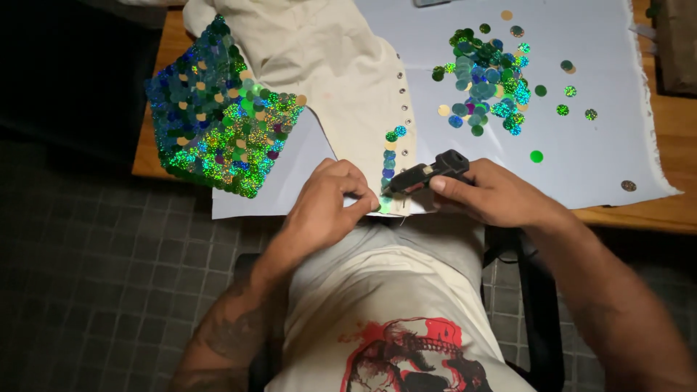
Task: Decorating a white garment by gluing individual sequins using a hot glue gun
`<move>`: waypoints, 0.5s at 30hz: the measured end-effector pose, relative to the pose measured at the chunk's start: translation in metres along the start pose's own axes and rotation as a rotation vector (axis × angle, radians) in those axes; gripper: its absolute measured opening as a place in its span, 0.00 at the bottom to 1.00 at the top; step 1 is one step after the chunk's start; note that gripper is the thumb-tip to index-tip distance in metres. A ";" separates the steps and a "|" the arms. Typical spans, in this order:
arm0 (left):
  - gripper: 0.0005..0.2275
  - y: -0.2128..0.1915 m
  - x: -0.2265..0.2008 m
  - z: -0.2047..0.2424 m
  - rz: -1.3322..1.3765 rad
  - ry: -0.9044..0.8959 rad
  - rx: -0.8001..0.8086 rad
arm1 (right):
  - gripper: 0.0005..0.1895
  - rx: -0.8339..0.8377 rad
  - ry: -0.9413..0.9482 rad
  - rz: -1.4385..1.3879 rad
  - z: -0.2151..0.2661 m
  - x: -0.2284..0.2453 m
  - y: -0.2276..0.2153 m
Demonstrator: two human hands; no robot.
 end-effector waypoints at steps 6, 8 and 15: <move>0.01 0.006 0.008 -0.001 -0.057 0.005 -0.060 | 0.30 -0.009 -0.084 -0.105 -0.004 -0.006 0.001; 0.02 0.005 0.010 -0.001 -0.063 0.009 -0.120 | 0.30 -0.018 -0.123 -0.162 -0.006 -0.009 0.001; 0.04 -0.027 -0.015 -0.011 -0.206 0.243 -0.194 | 0.29 -0.120 -0.310 -0.551 0.003 -0.009 -0.003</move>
Point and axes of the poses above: each hand's wrist, its own z-axis away from the middle knuckle, its own y-axis out of the palm, x = y × z, the point moved 8 cm from there along -z, towards the middle knuckle, and after that the axes turned 2 degrees about -x, right-handed, at the moved point
